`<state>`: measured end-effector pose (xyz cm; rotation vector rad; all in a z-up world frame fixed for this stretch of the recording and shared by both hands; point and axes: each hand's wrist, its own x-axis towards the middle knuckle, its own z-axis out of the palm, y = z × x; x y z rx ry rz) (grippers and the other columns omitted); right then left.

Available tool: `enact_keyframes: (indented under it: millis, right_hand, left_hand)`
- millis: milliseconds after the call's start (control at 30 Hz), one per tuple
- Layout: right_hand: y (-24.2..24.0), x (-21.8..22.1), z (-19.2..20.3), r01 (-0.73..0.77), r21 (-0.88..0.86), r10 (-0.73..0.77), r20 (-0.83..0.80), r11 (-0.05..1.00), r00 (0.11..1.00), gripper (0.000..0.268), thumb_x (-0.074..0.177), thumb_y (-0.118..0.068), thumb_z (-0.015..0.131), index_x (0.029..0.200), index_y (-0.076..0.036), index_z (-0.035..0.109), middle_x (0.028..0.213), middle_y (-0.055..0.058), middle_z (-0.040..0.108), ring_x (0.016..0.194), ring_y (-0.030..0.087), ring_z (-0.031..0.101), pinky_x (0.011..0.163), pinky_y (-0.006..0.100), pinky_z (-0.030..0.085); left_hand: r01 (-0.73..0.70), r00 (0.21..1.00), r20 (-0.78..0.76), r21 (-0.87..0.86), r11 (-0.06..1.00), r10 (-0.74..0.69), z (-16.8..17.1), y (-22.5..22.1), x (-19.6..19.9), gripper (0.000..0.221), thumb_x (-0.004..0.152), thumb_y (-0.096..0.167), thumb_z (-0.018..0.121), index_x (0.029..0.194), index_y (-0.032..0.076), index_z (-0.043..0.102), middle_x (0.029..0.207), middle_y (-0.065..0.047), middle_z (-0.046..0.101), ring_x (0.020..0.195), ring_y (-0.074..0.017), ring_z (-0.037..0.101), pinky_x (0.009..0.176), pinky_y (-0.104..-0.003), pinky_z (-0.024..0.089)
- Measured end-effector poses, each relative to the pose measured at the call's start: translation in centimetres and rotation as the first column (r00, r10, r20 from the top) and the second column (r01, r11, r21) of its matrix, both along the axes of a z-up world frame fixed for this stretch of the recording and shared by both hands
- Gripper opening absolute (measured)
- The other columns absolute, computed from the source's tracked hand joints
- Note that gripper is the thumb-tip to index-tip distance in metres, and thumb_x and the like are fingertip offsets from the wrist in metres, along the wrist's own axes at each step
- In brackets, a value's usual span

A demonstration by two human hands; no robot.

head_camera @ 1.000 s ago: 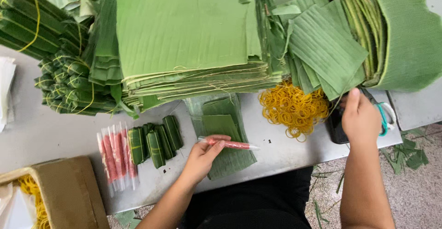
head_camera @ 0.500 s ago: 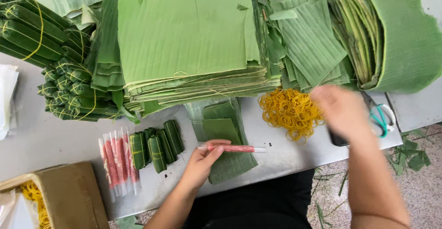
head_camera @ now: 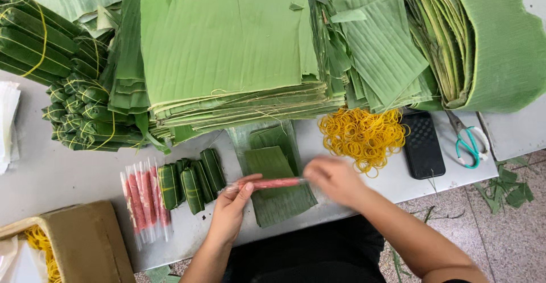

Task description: The person wraps food items in pieces of banana leaf by hand and secures them with rubber bands.

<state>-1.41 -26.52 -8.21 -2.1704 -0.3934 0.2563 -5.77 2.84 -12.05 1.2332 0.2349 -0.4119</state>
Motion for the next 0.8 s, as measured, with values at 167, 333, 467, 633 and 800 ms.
enact_keyframes:
  millis: [167,333,467,633,800]
  right_hand:
    - [-8.5,0.7,0.9,0.703,-0.281,-0.328,0.732,0.653,0.597,0.031,0.099,-0.027,0.072,0.117,-0.002,0.069,0.130,0.024,0.061,0.125,0.044,0.055,0.106,0.056,0.042]
    - [-11.4,-0.7,-0.1,0.725,-0.354,-0.411,0.642,0.590,0.648,0.042,0.109,-0.028,0.065,0.138,0.002,0.061,0.145,0.032,0.053,0.134,0.048,0.049,0.113,0.057,0.035]
    - [-8.2,-0.9,0.0,0.632,-0.155,-0.429,0.612,0.759,0.664,0.036,0.104,-0.027,0.061,0.133,-0.006,0.062,0.130,0.016,0.065,0.124,0.036,0.058,0.113,0.048,0.043]
    - [1.4,-2.1,0.0,0.117,0.251,-0.035,-0.308,0.961,0.951,0.040,0.093,-0.031,0.066,0.124,-0.005,0.064,0.098,0.001,0.072,0.077,0.011,0.064,0.066,0.027,0.054]
    - [3.3,0.8,-2.3,0.076,0.163,-0.001,-0.418,0.984,0.908,0.034,0.103,-0.034,0.060,0.092,-0.004,0.070,0.070,0.003,0.065,0.065,0.013,0.057,0.060,0.031,0.050]
  left_hand:
    - [0.006,0.999,-0.051,-0.019,1.000,-0.007,0.4,-0.4,0.4,0.044,0.100,0.029,0.063,0.128,-0.005,0.070,0.109,-0.014,0.076,0.108,-0.0202,0.066,0.107,-0.035,0.044]
    - [0.006,0.994,-0.104,-0.063,0.998,-0.013,0.7,-0.5,1.0,0.046,0.100,0.031,0.060,0.125,-0.006,0.069,0.111,-0.013,0.077,0.105,-0.0220,0.069,0.102,-0.036,0.049]
    - [0.002,0.995,-0.100,-0.098,0.995,-0.012,0.8,-0.6,1.0,0.046,0.100,0.031,0.059,0.125,-0.006,0.069,0.111,-0.015,0.077,0.106,-0.0231,0.070,0.102,-0.036,0.050]
    - [-0.038,0.993,-0.113,-0.145,0.989,0.022,1.4,-0.6,1.2,0.045,0.101,0.031,0.057,0.125,-0.006,0.068,0.111,-0.014,0.076,0.107,-0.0230,0.069,0.103,-0.036,0.048]
    - [0.069,0.991,-0.128,0.237,0.969,-0.039,2.1,-0.2,1.2,0.044,0.102,0.036,0.051,0.110,0.001,0.076,0.092,-0.009,0.079,0.083,-0.0213,0.072,0.081,-0.035,0.056]
